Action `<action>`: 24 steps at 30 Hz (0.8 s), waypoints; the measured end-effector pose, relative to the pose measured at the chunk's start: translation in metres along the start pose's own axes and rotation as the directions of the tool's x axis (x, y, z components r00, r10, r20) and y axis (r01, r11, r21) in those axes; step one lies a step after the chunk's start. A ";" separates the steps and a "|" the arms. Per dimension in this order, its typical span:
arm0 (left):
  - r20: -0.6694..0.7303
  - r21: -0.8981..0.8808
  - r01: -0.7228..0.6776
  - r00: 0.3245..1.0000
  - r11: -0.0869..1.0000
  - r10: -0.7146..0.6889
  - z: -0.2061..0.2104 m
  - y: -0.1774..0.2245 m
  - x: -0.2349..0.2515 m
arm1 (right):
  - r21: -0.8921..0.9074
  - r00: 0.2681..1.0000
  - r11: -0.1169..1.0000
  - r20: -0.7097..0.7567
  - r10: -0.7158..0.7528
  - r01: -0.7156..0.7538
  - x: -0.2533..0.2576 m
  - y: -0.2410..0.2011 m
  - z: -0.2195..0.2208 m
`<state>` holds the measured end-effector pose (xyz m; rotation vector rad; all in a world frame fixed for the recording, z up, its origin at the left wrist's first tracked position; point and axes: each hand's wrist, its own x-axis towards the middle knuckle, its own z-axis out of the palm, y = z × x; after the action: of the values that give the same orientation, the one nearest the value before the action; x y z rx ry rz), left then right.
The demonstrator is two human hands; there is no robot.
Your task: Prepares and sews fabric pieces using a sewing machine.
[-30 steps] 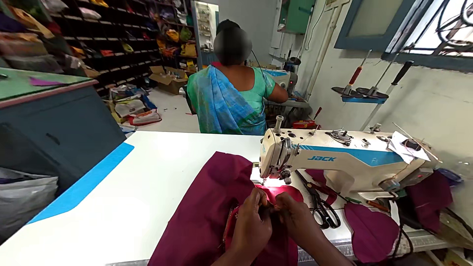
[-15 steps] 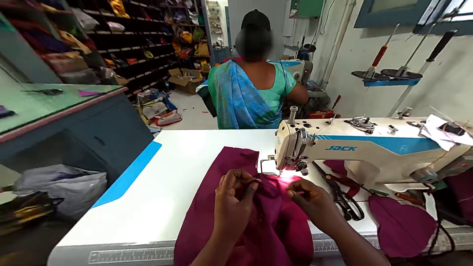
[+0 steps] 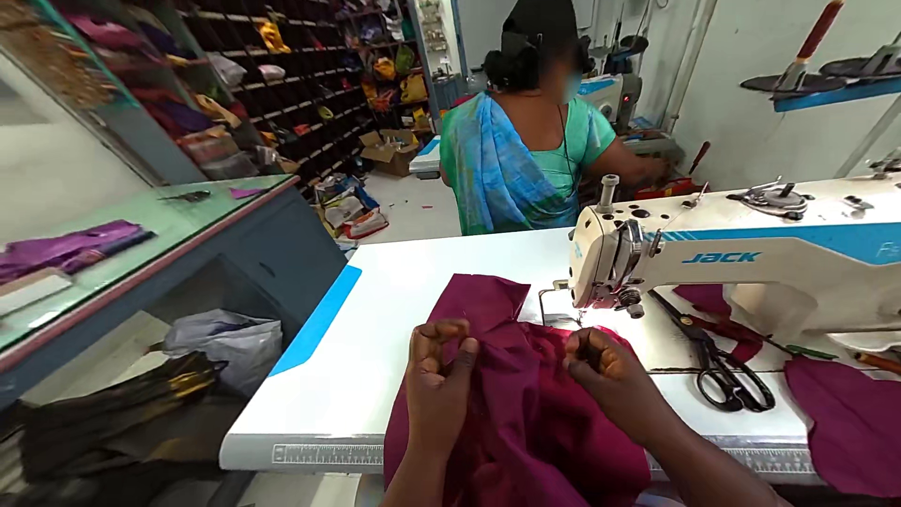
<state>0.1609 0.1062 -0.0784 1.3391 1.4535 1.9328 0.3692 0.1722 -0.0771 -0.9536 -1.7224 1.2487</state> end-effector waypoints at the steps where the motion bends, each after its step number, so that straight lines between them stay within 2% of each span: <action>1: 0.032 0.043 0.008 0.999 0.999 -0.010 0.000 -0.001 -0.003 | -0.050 0.998 0.997 -0.020 -0.055 0.054 0.004 -0.003 -0.003; 3: 0.009 0.171 -0.033 0.999 0.985 0.032 0.004 -0.004 -0.013 | -0.157 0.978 0.966 -0.007 -0.209 0.206 0.016 -0.007 -0.010; 5: -0.103 0.296 -0.100 0.985 0.950 0.135 0.005 -0.011 -0.026 | -0.230 0.941 0.913 0.055 -0.333 0.336 0.031 -0.012 -0.016; 8: -0.183 0.296 -0.077 0.974 0.952 0.135 -0.005 -0.025 -0.046 | -0.283 0.924 0.880 0.147 -0.353 0.381 0.045 -0.023 -0.019; 11: -0.046 0.258 0.003 0.999 0.966 0.009 -0.009 -0.032 -0.059 | -0.323 0.928 0.872 0.187 -0.322 0.367 0.052 -0.031 -0.022; 13: 0.023 0.370 0.076 0.996 0.926 -0.091 -0.004 -0.031 -0.065 | -0.346 0.942 0.879 0.199 -0.272 0.327 0.052 -0.035 -0.023; 15: 0.042 0.585 0.171 0.970 0.793 -0.240 0.002 -0.020 -0.063 | -0.369 0.966 0.902 0.204 -0.158 0.226 0.049 -0.043 -0.021; 16: 0.051 0.647 0.221 0.942 0.730 -0.331 0.004 -0.013 -0.058 | -0.382 0.973 0.909 0.212 -0.089 0.167 0.047 -0.047 -0.019; 18: 0.070 0.716 0.256 0.899 0.649 -0.432 0.004 -0.009 -0.049 | -0.433 0.971 0.887 0.232 -0.063 0.161 0.043 -0.047 -0.017; 20: 0.150 0.702 0.247 0.866 0.668 -0.477 0.002 -0.012 -0.039 | -0.462 0.953 0.858 0.285 -0.097 0.226 0.042 -0.043 -0.019; 24: 0.313 0.626 0.172 0.838 0.761 -0.447 0.002 -0.026 -0.030 | -0.460 0.877 0.798 0.450 -0.167 0.388 0.046 -0.039 -0.019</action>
<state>0.1710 0.0954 -0.1147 1.5110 1.9342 0.8904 0.3633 0.2113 -0.0276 -0.7269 -2.5208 0.7877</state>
